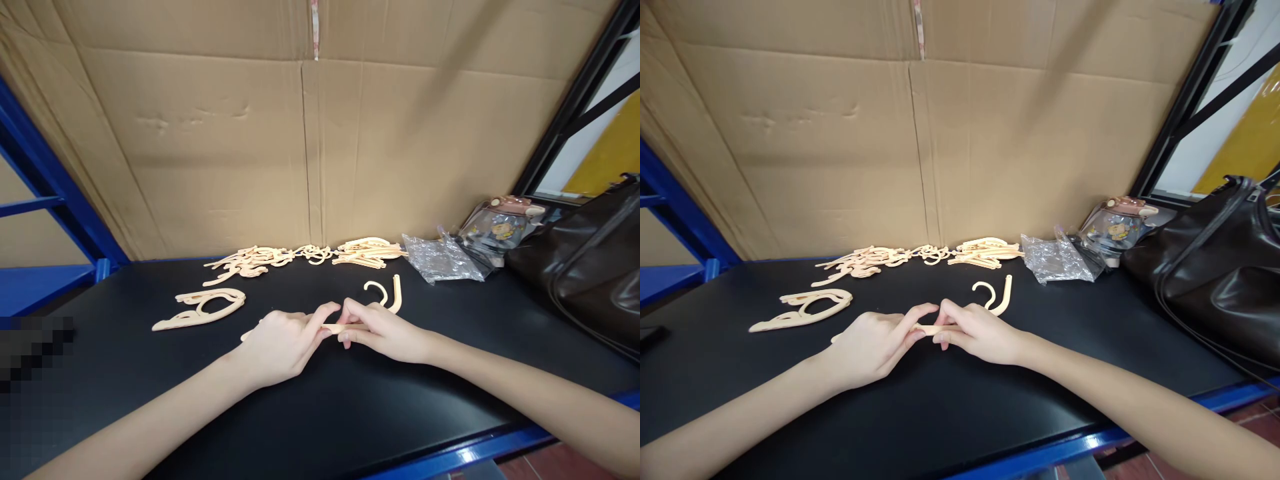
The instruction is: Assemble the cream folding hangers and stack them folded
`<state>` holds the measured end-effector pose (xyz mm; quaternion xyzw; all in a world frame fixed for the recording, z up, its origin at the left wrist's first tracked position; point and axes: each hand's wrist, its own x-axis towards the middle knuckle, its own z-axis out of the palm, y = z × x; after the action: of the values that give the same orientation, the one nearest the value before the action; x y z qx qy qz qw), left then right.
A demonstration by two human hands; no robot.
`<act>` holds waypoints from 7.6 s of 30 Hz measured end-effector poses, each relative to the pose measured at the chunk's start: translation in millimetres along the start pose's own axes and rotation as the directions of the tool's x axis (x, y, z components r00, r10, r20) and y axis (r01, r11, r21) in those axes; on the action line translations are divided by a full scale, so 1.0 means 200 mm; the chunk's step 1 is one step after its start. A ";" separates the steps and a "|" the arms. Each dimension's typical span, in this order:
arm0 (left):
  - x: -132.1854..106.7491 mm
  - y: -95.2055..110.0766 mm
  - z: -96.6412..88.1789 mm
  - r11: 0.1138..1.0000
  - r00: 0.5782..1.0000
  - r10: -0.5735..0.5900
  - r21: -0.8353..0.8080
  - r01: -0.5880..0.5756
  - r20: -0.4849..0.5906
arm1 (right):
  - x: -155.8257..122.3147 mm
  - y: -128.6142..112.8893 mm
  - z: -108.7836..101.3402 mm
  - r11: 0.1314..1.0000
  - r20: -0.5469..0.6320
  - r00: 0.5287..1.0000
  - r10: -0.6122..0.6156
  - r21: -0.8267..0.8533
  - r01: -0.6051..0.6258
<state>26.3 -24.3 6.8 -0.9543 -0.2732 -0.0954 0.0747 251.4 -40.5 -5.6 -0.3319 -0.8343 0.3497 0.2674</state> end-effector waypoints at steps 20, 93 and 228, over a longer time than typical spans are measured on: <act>0.00 0.00 0.02 0.969 0.984 0.147 0.215 -0.123 -0.100 | 0.00 -0.01 -0.01 0.999 0.007 1.000 0.014 0.033 -0.014; 0.03 -0.12 0.09 0.967 0.955 -0.162 -0.233 0.104 -0.248 | 0.03 0.05 -0.03 0.965 -0.226 0.965 0.134 -0.194 -0.179; 0.01 0.08 -0.04 0.860 0.966 -0.220 -0.441 0.258 0.135 | -0.06 -0.06 -0.18 0.803 0.016 0.987 0.160 -0.584 -0.121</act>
<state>36.1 -37.9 13.3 -0.9068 -0.3623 -0.1269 -0.1740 278.6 -40.3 22.5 -0.4472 -0.8824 0.1076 0.0996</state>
